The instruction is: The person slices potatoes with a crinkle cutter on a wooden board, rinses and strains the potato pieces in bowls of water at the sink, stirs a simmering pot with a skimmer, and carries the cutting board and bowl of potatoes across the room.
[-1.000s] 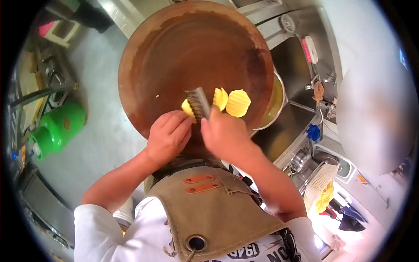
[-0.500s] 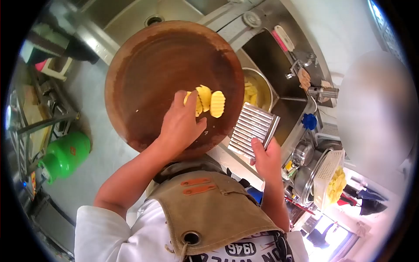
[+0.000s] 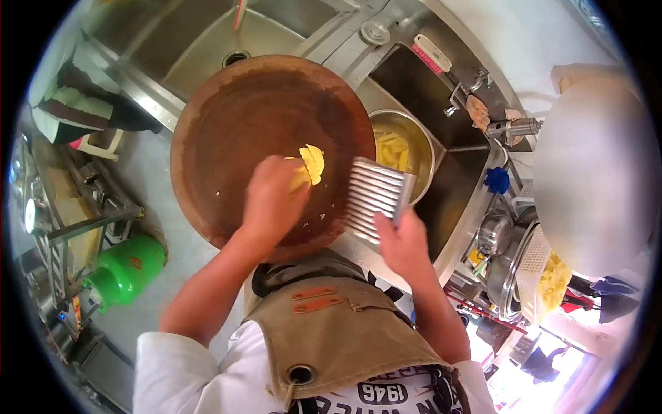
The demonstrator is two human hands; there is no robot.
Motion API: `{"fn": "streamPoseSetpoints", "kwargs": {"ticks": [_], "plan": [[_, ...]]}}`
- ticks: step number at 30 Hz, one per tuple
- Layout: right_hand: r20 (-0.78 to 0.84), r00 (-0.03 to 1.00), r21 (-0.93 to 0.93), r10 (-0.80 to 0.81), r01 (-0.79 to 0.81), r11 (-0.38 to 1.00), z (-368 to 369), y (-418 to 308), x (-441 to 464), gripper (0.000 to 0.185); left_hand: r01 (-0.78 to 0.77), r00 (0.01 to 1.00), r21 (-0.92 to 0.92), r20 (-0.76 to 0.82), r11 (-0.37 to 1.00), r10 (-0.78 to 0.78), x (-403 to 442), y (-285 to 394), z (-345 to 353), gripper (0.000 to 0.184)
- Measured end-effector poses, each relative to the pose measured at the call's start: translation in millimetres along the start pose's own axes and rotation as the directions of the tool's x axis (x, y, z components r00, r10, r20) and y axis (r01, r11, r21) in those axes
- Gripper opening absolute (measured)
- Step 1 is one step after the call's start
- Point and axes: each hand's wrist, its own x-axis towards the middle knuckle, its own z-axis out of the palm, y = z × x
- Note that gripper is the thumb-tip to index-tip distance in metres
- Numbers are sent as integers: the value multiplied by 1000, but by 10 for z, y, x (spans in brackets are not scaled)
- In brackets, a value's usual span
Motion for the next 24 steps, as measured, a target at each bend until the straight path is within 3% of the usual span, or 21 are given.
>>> {"fn": "streamPoseSetpoints", "kwargs": {"ticks": [2, 3, 6, 7, 8, 10, 13, 16, 20, 24], "plan": [[134, 960, -134, -247, 265, 955, 318, -156, 124, 31, 191, 976, 13, -107, 982, -188, -198, -187, -316, 24], [191, 946, -165, -260, 292, 942, 510, -236, 187, 30, 138, 971, 140, -216, 980, -106, -294, -297, -395, 19], [282, 926, -296, -251, 333, 896, 882, -360, 442, 28, -50, 961, 367, -236, 929, 145, -542, -522, -399, 18], [299, 923, -342, -244, 342, 875, 981, -410, 515, 27, -134, 961, 344, -184, 929, 207, -609, -596, -315, 23], [274, 941, -384, -197, 295, 875, 942, -480, 568, 28, -175, 980, 409, -19, 895, 200, -729, -596, -294, 29], [247, 953, -394, -175, 264, 881, 797, -462, 659, 29, -73, 997, 207, 2, 976, 74, -790, -362, -356, 33], [248, 926, -373, -283, 361, 855, 675, -416, 650, 29, 50, 987, 76, -154, 996, -38, -993, -447, -440, 37], [387, 899, -416, -207, 371, 830, 730, -625, 492, 29, 113, 987, 165, -134, 980, -91, -1023, -592, -581, 39], [429, 867, -431, -254, 443, 786, 972, -726, 409, 26, 21, 999, 93, -45, 995, -17, -875, -602, -464, 36], [452, 847, -537, -279, 508, 673, 944, -832, 393, 22, 34, 997, 160, -76, 986, -22, -819, -572, -346, 34]]}}
